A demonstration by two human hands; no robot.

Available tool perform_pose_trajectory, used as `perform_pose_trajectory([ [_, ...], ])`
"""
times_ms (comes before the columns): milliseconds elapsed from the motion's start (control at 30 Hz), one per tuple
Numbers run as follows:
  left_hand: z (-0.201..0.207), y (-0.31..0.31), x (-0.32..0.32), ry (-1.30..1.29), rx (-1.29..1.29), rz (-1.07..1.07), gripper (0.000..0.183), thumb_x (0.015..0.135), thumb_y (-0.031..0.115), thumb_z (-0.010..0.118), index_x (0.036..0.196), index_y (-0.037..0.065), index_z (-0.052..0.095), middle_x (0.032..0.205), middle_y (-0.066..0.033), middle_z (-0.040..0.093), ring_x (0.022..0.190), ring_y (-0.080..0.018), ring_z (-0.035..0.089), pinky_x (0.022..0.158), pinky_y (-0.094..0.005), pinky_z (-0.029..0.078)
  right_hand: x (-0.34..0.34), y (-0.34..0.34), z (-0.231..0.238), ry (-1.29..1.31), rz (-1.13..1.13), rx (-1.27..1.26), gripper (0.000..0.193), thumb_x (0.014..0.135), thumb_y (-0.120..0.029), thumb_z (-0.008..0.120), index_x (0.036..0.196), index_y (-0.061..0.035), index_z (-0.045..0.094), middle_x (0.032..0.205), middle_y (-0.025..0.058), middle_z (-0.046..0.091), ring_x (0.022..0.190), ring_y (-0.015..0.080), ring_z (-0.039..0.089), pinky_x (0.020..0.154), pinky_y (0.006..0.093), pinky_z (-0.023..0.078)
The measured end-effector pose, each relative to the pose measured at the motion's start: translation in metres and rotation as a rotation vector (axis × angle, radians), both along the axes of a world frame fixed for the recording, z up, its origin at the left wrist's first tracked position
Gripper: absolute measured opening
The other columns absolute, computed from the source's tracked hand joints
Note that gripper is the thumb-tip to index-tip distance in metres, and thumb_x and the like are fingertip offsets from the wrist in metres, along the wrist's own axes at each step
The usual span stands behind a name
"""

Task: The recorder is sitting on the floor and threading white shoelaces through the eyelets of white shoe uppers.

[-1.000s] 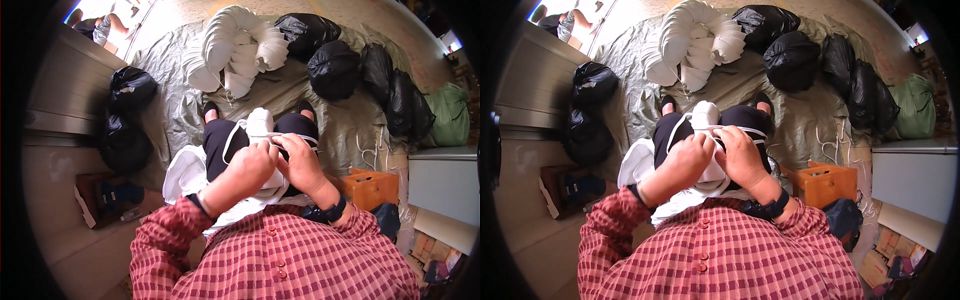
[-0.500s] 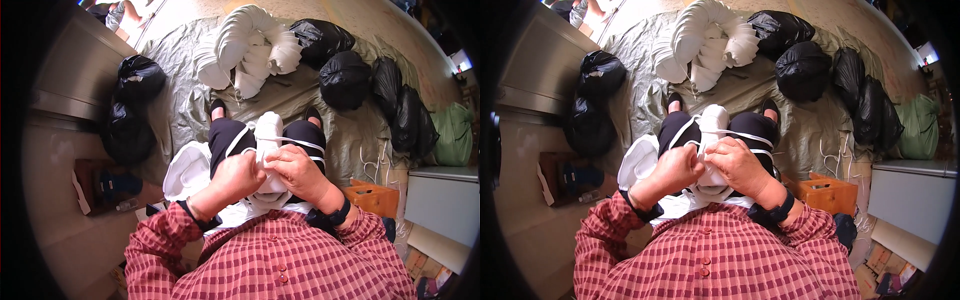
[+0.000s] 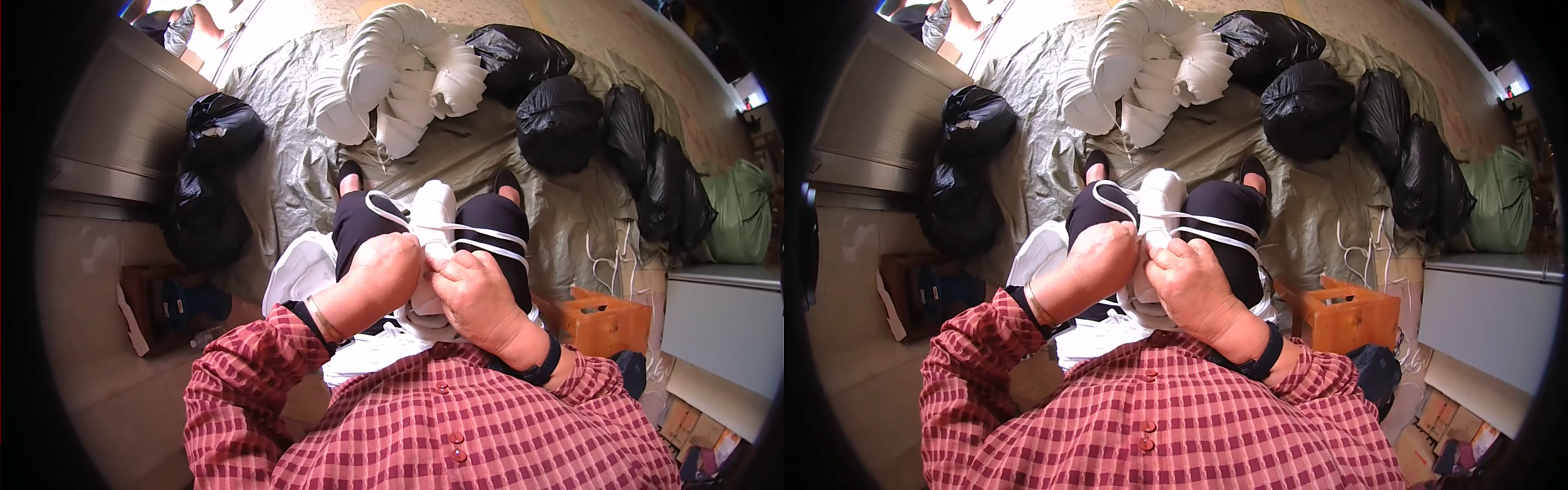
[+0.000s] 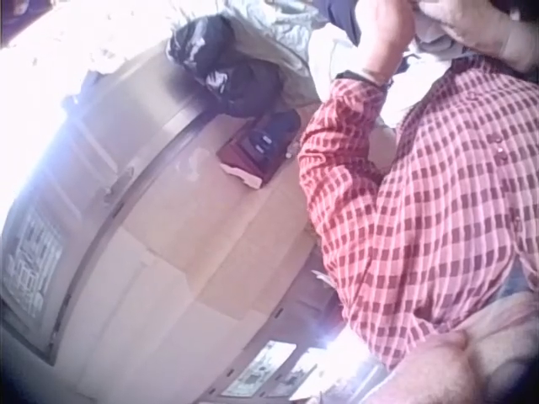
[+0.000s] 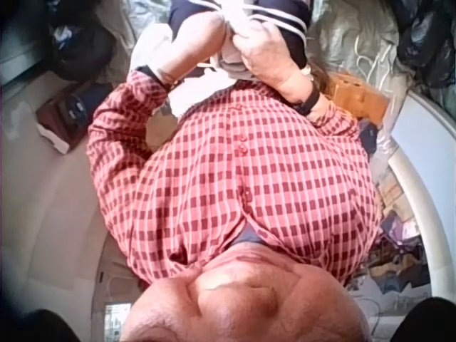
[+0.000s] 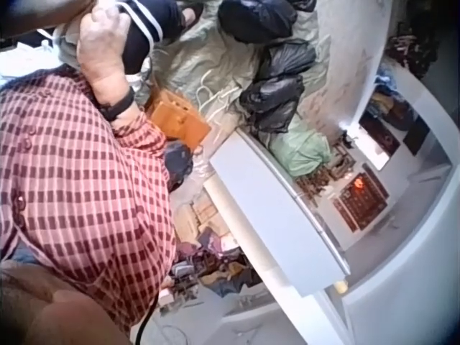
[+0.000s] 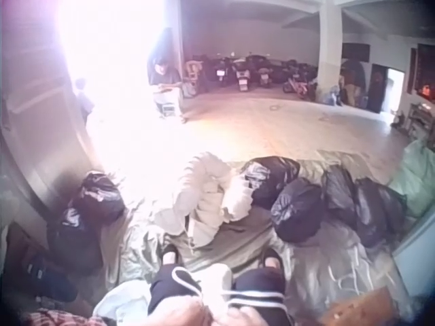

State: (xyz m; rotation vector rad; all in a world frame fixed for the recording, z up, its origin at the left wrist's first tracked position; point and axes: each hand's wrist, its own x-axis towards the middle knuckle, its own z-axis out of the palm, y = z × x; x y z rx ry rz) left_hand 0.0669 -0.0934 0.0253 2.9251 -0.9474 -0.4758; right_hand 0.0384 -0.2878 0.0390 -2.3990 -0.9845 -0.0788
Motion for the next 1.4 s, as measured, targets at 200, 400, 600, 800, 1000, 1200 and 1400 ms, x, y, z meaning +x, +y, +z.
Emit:
perform_pose_trajectory([
  [200, -0.010, 0.005, 0.001, 0.019, -0.060, 0.021, 0.012, 0.078, 0.014, 0.062, 0.072, 0.006, 0.068, 0.076, -0.0125, 0.066, 0.073, -0.0254, 0.069, 0.068, -0.0367, 0.055, -0.003, 0.003, 0.000, 0.020, -0.005, -0.020, 0.025, 0.078, -0.010, 0.067, 0.101, -0.0027, 0.069, 0.115, 0.0078, 0.067, 0.100, 0.0246, 0.059, 0.096, 0.0409, 0.043],
  [400, -0.014, 0.019, 0.007, 0.091, -0.228, -0.077, 0.007, 0.079, 0.009, 0.062, 0.076, 0.003, 0.065, 0.079, -0.0152, 0.068, 0.078, -0.0280, 0.070, 0.073, -0.0394, 0.055, -0.008, 0.014, -0.004, 0.008, -0.149, 0.019, 0.022, 0.082, -0.011, 0.067, 0.103, -0.0050, 0.065, 0.101, 0.0087, 0.064, 0.096, 0.0278, 0.059, 0.093, 0.0427, 0.042],
  [600, -0.015, 0.030, 0.010, 0.148, -0.625, -0.030, 0.013, 0.082, 0.011, 0.059, 0.077, 0.001, 0.065, 0.077, -0.0187, 0.067, 0.077, -0.0367, 0.069, 0.072, -0.0444, 0.055, -0.003, 0.038, -0.017, -0.083, -0.311, -0.100, 0.013, 0.089, -0.012, 0.058, 0.101, -0.0067, 0.059, 0.094, 0.0094, 0.061, 0.090, 0.0251, 0.063, 0.088, 0.0412, 0.044],
  [800, -0.016, 0.028, 0.007, 0.155, -0.617, 0.051, 0.017, 0.084, 0.014, 0.058, 0.078, 0.000, 0.065, 0.078, -0.0202, 0.067, 0.080, -0.0391, 0.067, 0.076, -0.0461, 0.054, 0.003, 0.051, -0.023, -0.094, -0.362, -0.259, 0.015, 0.088, -0.012, 0.056, 0.100, -0.0044, 0.059, 0.094, 0.0127, 0.059, 0.089, 0.0284, 0.062, 0.087, 0.0426, 0.046],
  [1000, -0.006, 0.020, -0.013, 0.113, -0.655, 0.263, 0.024, 0.089, 0.017, 0.058, 0.075, -0.001, 0.064, 0.075, -0.0228, 0.064, 0.078, -0.0399, 0.067, 0.074, -0.0470, 0.054, 0.008, 0.043, -0.001, -0.221, -0.251, -0.242, 0.012, 0.083, -0.013, 0.060, 0.092, -0.0062, 0.064, 0.091, 0.0086, 0.062, 0.089, 0.0237, 0.062, 0.090, 0.0397, 0.043],
  [1200, 0.002, 0.011, -0.009, -0.137, -0.552, 0.009, 0.018, 0.081, 0.009, 0.065, 0.098, 0.003, 0.064, 0.093, -0.0132, 0.060, 0.086, -0.0327, 0.065, 0.076, -0.0423, 0.054, -0.028, 0.003, 0.029, -0.108, -0.135, -0.278, 0.016, 0.084, -0.013, 0.063, 0.097, -0.0036, 0.063, 0.096, 0.0108, 0.059, 0.094, 0.0260, 0.060, 0.098, 0.0451, 0.041],
  [1400, 0.027, 0.008, -0.009, -0.184, -1.166, 0.171, 0.006, 0.084, -0.005, 0.068, 0.089, -0.002, 0.067, 0.082, -0.0114, 0.066, 0.069, -0.0259, 0.066, 0.059, -0.0325, 0.052, -0.022, -0.015, -0.009, -0.365, 0.371, -0.202, 0.030, 0.087, -0.023, 0.057, 0.114, -0.0101, 0.063, 0.124, 0.0051, 0.059, 0.123, 0.0219, 0.053, 0.111, 0.0460, 0.039],
])
